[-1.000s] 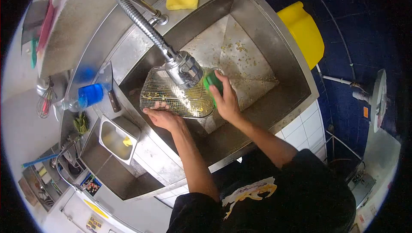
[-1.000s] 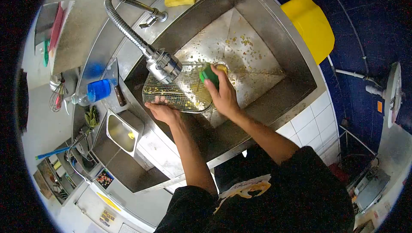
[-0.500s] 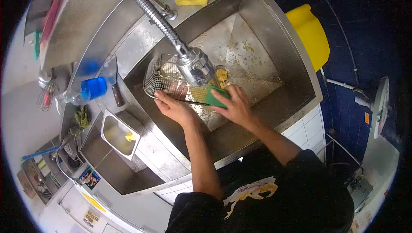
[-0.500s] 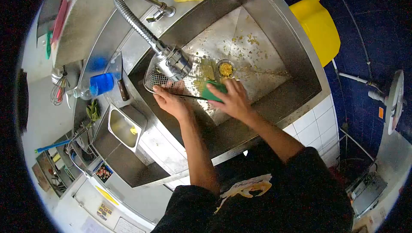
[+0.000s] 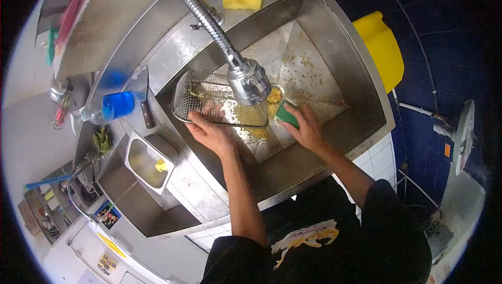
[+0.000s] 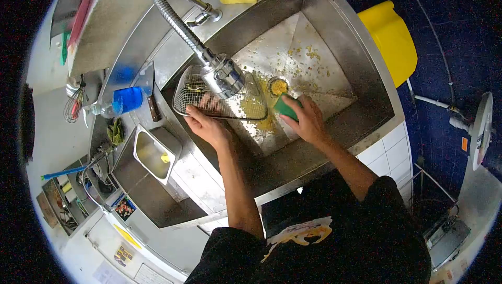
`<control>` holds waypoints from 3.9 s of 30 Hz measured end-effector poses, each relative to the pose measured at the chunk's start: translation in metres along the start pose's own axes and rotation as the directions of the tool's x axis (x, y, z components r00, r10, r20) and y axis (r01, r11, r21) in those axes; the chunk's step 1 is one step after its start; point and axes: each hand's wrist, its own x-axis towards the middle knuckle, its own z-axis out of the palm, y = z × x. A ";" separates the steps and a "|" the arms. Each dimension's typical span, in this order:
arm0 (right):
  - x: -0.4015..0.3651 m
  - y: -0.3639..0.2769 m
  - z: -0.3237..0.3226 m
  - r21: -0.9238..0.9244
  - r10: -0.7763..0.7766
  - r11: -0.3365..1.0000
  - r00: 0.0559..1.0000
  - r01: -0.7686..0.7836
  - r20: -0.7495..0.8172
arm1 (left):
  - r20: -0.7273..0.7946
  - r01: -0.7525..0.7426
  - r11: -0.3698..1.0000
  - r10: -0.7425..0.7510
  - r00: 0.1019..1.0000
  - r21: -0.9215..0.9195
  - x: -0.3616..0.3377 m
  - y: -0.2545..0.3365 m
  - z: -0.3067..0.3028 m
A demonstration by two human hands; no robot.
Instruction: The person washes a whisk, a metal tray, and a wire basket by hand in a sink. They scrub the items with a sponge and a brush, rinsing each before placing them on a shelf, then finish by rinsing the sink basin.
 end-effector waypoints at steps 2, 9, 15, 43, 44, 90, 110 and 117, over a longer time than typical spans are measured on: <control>0.029 -0.035 -0.013 0.140 0.032 0.990 0.996 -0.020 -0.087 | 0.011 -0.092 0.992 0.092 0.996 0.082 0.003 -0.018 -0.011; 0.119 -0.090 0.014 0.339 -0.052 0.938 0.995 0.079 -0.090 | 0.266 -0.182 0.784 0.022 0.964 0.594 -0.022 -0.016 -0.010; 0.103 -0.088 0.017 0.414 0.005 0.910 0.999 -0.022 0.041 | 0.198 -0.205 0.781 0.106 0.974 0.590 -0.013 -0.033 -0.013; 0.132 -0.047 -0.016 0.379 0.101 0.922 0.994 -0.080 -0.036 | 0.187 0.143 0.898 -0.239 0.953 0.416 0.030 -0.039 -0.062; 0.136 -0.055 -0.016 0.317 0.065 0.947 0.998 -0.056 -0.019 | 0.190 0.142 0.897 -0.239 0.952 0.419 0.030 -0.038 -0.062; 0.129 -0.050 -0.059 0.597 0.274 0.744 0.952 -0.300 0.137 | 0.717 -0.558 0.561 -0.096 0.691 0.612 0.015 0.037 -0.020; 0.117 0.051 0.041 0.707 0.567 0.458 0.789 -0.539 0.234 | 0.673 -0.531 0.597 -0.020 0.739 0.601 -0.031 0.024 -0.033; 0.102 0.031 0.001 0.800 0.529 -0.373 0.600 -0.470 0.600 | 0.284 0.026 0.919 -0.148 0.947 0.393 -0.043 -0.034 -0.111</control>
